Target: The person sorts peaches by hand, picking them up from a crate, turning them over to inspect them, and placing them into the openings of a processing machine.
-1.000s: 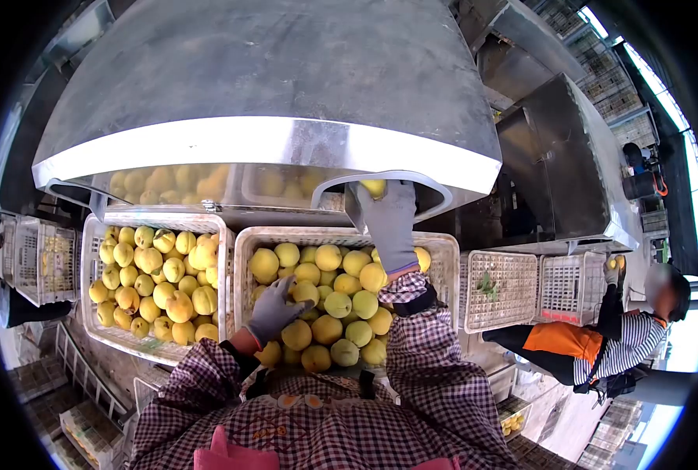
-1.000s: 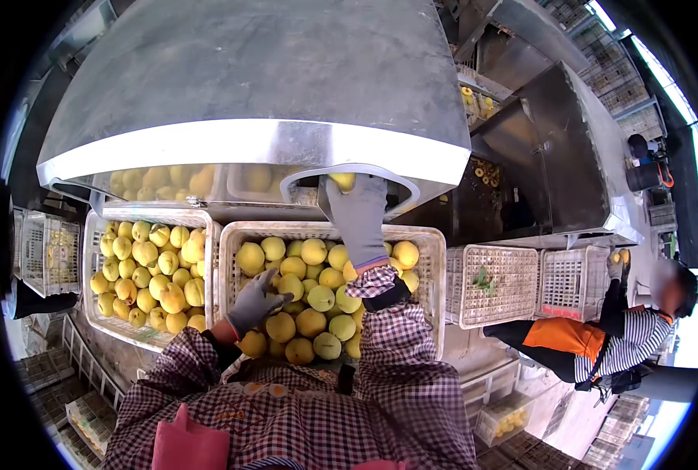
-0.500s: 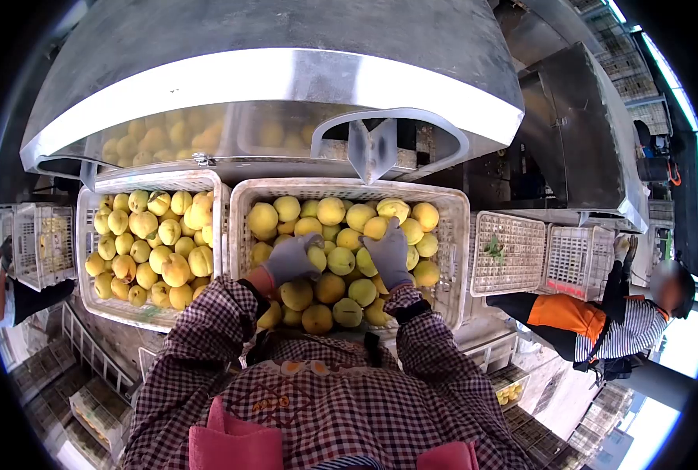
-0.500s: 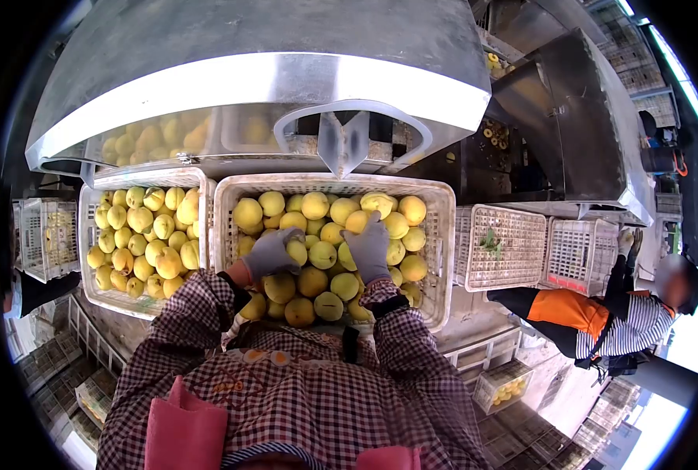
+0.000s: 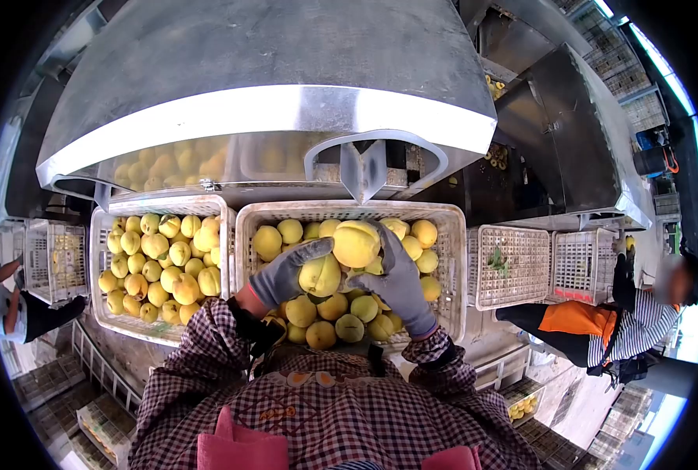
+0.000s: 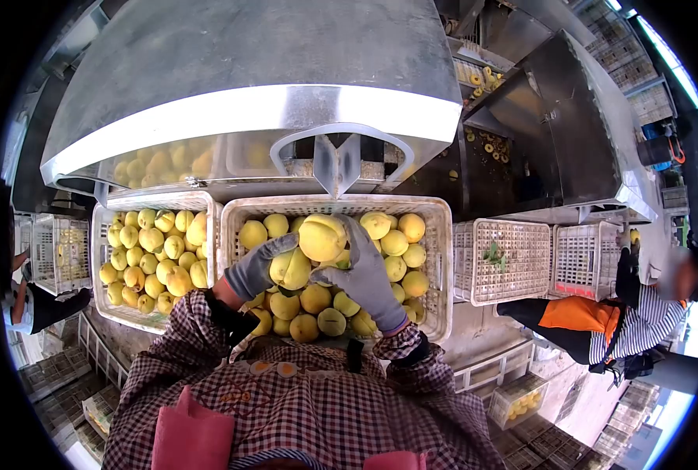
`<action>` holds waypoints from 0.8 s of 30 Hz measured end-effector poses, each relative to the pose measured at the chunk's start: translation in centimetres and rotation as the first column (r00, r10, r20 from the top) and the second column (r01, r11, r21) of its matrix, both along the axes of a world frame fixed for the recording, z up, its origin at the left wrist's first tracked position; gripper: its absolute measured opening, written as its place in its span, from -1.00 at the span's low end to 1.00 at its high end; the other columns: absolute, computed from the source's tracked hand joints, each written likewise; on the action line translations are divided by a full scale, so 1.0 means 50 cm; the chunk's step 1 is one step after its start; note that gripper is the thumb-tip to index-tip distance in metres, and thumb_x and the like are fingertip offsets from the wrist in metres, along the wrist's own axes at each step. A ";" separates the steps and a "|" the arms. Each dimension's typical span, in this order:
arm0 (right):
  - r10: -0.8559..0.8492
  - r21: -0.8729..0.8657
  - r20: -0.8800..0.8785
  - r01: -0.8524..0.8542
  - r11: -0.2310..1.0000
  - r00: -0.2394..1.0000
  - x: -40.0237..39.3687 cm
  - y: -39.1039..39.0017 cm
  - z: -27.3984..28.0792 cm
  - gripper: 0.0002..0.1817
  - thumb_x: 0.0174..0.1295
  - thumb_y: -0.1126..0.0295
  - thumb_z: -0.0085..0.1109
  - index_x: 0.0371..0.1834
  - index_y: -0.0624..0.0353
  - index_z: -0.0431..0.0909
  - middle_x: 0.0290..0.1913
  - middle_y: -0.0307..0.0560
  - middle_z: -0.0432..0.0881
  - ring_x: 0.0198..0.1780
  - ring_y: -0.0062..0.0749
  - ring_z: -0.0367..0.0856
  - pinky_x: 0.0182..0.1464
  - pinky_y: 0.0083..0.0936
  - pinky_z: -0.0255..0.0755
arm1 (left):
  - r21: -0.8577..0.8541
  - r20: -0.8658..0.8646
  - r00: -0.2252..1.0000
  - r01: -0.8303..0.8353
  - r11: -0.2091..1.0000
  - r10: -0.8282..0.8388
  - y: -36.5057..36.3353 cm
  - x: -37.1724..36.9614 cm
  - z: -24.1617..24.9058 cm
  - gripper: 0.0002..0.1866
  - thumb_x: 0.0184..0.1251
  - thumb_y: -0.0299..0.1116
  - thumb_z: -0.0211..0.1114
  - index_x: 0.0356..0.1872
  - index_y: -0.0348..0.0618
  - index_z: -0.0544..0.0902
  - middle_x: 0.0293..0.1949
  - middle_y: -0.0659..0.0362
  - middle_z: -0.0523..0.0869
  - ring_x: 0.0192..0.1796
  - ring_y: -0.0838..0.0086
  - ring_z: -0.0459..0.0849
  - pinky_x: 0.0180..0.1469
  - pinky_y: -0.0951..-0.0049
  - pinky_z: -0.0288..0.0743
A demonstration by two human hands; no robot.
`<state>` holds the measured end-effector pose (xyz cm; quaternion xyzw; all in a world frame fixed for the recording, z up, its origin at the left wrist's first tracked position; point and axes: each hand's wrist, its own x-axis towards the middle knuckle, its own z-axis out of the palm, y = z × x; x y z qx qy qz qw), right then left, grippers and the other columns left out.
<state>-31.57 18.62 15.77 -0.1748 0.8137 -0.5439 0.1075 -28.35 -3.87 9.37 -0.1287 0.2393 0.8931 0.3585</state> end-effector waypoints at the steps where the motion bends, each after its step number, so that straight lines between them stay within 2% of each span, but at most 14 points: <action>1: -0.035 -0.071 -0.068 0.030 0.997 0.997 0.017 -0.011 -0.020 0.01 -0.12 0.28 0.65 0.44 0.25 0.26 0.13 0.01 0.56 0.15 -0.29 0.56 0.19 -0.35 0.46 | 0.001 -0.009 1.000 -0.005 1.000 0.005 0.009 0.007 0.009 -0.40 0.50 -0.16 0.24 0.36 -0.39 0.39 0.22 -0.03 0.60 0.27 0.34 0.57 0.31 0.32 0.51; 3: -0.101 -0.271 0.096 0.123 0.955 0.990 0.015 -0.028 -0.033 -0.05 -0.07 0.24 0.63 0.41 0.24 0.32 0.12 0.04 0.58 0.14 -0.29 0.58 0.14 -0.35 0.49 | -0.346 -0.684 0.728 -0.260 0.901 -0.053 0.028 0.014 0.045 -0.45 0.48 -0.31 0.26 0.39 -0.32 0.37 0.21 -0.04 0.61 0.19 0.35 0.63 0.23 0.35 0.58; 5: -0.208 0.034 -0.095 0.212 0.977 0.974 -0.008 -0.042 0.023 -0.17 -0.02 0.24 0.59 0.33 0.23 0.40 0.09 0.08 0.59 0.08 -0.19 0.61 0.07 -0.30 0.53 | -0.368 -0.732 0.681 -0.365 0.855 -0.024 0.027 0.007 0.051 -0.44 0.41 -0.47 0.30 0.41 -0.26 0.38 0.15 0.00 0.64 0.12 0.39 0.68 0.15 0.40 0.62; 7: -0.222 0.160 -0.261 0.269 0.950 0.939 -0.063 -0.048 0.016 -0.31 0.03 0.25 0.52 0.21 0.27 0.46 0.02 0.17 0.58 0.00 0.06 0.60 0.00 -0.17 0.55 | -0.248 -0.442 0.895 -0.055 0.967 -0.062 0.004 -0.013 0.021 -0.37 0.34 -0.56 0.35 0.42 -0.25 0.36 0.09 0.05 0.67 0.08 0.44 0.69 0.13 0.45 0.61; 8: -0.252 0.178 -0.290 0.311 0.934 0.923 -0.096 -0.050 -0.001 -0.32 0.03 0.22 0.51 0.20 0.27 0.47 0.02 0.20 0.57 0.01 0.09 0.59 0.00 -0.15 0.54 | -0.542 -0.732 0.637 -0.328 0.774 -0.242 0.008 -0.008 0.054 -0.41 0.38 -0.55 0.30 0.42 -0.28 0.37 0.01 0.07 0.68 0.02 0.45 0.71 0.09 0.48 0.62; 9: -0.282 0.194 -0.318 0.353 0.915 0.905 -0.129 -0.051 -0.033 -0.33 0.03 0.19 0.50 0.18 0.27 0.47 0.03 0.23 0.56 0.03 0.12 0.59 0.01 -0.12 0.54 | -0.537 -0.739 0.630 -0.336 0.774 -0.239 0.004 -0.002 0.052 -0.41 0.38 -0.55 0.30 0.42 -0.28 0.37 0.01 0.07 0.68 0.02 0.45 0.71 0.09 0.48 0.62; 11: -0.210 0.281 -0.458 0.365 0.888 0.864 -0.173 -0.069 -0.053 -0.36 0.04 0.11 0.47 0.09 0.30 0.48 0.02 0.28 0.53 0.04 0.19 0.56 0.05 -0.06 0.51 | -0.483 -0.595 0.792 -0.217 0.848 -0.137 -0.020 0.015 0.038 -0.43 0.39 -0.53 0.29 0.41 -0.28 0.38 -0.01 0.07 0.69 0.02 0.43 0.70 0.09 0.47 0.62; 13: -0.217 0.341 -0.442 0.387 0.856 0.870 -0.208 -0.093 -0.071 -0.32 0.07 0.05 0.47 0.14 0.31 0.51 0.01 0.25 0.57 0.07 0.14 0.56 0.08 -0.10 0.51 | -0.531 -0.664 0.721 -0.268 0.804 -0.199 -0.030 0.041 0.026 -0.36 0.31 -0.54 0.33 0.43 -0.20 0.39 0.04 0.10 0.70 0.07 0.46 0.69 0.11 0.48 0.60; 15: -0.265 0.322 -0.477 0.447 0.835 0.838 -0.243 -0.114 -0.073 -0.39 0.06 0.06 0.47 0.03 0.31 0.57 -0.02 0.27 0.61 0.09 0.18 0.55 0.09 -0.12 0.50 | -0.484 -0.531 0.843 -0.214 0.849 -0.090 -0.034 0.068 0.014 -0.39 0.33 -0.50 0.34 0.41 -0.23 0.41 0.04 0.10 0.70 0.08 0.48 0.67 0.14 0.47 0.58; 17: -0.229 0.277 -0.662 0.517 0.810 0.714 -0.268 -0.135 -0.069 -0.42 0.05 0.06 0.45 -0.06 0.34 0.57 0.05 0.34 0.56 0.14 0.18 0.51 0.07 -0.06 0.49 | -0.560 -0.615 0.766 -0.256 0.788 -0.188 -0.042 0.076 0.026 -0.44 0.39 -0.47 0.32 0.39 -0.26 0.43 0.04 0.08 0.70 0.08 0.49 0.67 0.18 0.46 0.55; 19: -0.204 0.239 -0.663 0.462 0.854 0.720 -0.284 -0.121 -0.020 -0.45 0.09 0.03 0.43 -0.14 0.36 0.59 0.07 0.36 0.57 0.11 0.11 0.55 0.01 -0.08 0.51 | -0.434 -0.525 0.851 -0.240 0.868 -0.028 -0.037 0.089 0.023 -0.43 0.39 -0.47 0.32 0.40 -0.28 0.41 0.04 0.07 0.70 0.08 0.49 0.66 0.21 0.46 0.53; 21: -0.213 0.493 -0.358 0.378 0.784 0.909 -0.290 -0.106 0.020 -0.57 0.18 0.14 0.40 -0.21 0.38 0.63 -0.12 0.28 0.66 -0.09 0.07 0.65 -0.11 -0.14 0.53 | -0.269 -0.383 0.915 -0.240 0.933 0.125 -0.030 0.066 0.032 -0.49 0.47 -0.34 0.21 0.38 -0.28 0.41 0.06 0.03 0.68 0.09 0.41 0.67 0.20 0.39 0.57; 23: -0.302 0.306 -0.317 0.398 0.865 0.899 -0.210 -0.096 0.069 -0.38 0.22 0.20 0.40 0.17 0.47 0.45 0.02 0.25 0.62 -0.13 -0.12 0.67 -0.13 -0.26 0.55 | 0.059 0.029 0.944 -0.330 0.942 0.329 -0.026 0.058 0.039 -0.48 0.63 -0.06 -0.01 0.33 -0.29 0.41 0.10 -0.03 0.65 0.10 0.25 0.69 0.20 0.26 0.63; 24: -0.218 0.263 -0.331 0.311 0.913 0.918 -0.156 -0.089 0.053 -0.26 0.20 0.21 0.42 0.32 0.43 0.32 0.07 0.25 0.59 -0.09 -0.10 0.67 -0.08 -0.29 0.56 | 0.049 0.007 0.926 -0.379 0.924 0.379 -0.026 0.058 0.029 -0.50 0.63 -0.08 0.00 0.33 -0.28 0.40 0.12 -0.02 0.65 0.12 0.27 0.69 0.19 0.29 0.63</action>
